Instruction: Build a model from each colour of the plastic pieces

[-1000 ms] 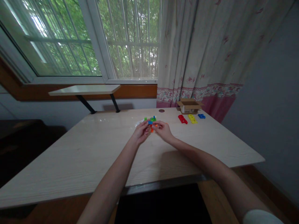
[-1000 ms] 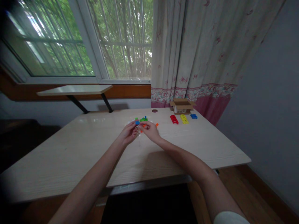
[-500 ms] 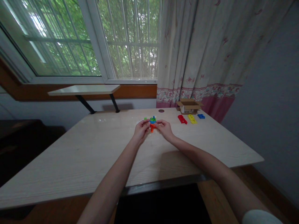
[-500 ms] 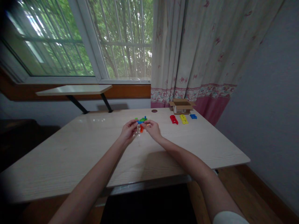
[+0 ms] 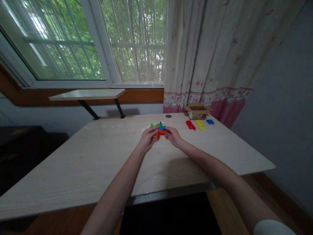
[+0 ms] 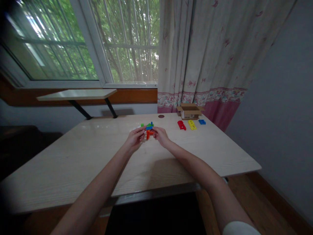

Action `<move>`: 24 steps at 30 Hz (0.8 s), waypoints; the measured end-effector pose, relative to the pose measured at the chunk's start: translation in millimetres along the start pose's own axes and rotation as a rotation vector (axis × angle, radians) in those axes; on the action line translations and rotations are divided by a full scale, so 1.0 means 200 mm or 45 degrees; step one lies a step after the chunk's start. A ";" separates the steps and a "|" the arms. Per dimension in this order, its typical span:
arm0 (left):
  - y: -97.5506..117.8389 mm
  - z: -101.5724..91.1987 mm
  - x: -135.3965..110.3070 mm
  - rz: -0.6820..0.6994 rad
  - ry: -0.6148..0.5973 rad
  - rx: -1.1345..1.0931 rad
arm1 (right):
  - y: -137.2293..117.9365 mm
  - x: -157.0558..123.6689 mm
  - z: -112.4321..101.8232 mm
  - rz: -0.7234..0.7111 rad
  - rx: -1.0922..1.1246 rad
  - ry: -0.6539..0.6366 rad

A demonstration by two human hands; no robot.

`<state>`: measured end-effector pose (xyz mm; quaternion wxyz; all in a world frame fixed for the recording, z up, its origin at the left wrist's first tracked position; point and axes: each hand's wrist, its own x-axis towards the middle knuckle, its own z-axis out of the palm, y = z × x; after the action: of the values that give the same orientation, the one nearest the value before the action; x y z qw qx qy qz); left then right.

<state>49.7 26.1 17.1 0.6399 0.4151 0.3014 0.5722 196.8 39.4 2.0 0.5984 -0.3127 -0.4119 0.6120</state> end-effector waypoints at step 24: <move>-0.01 0.00 0.00 -0.013 -0.052 0.008 | -0.01 0.00 0.00 -0.017 0.020 -0.033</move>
<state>50.3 25.8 15.6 0.6474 0.4274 0.2922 0.5593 197.7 38.6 4.3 0.5994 -0.2975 -0.4168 0.6151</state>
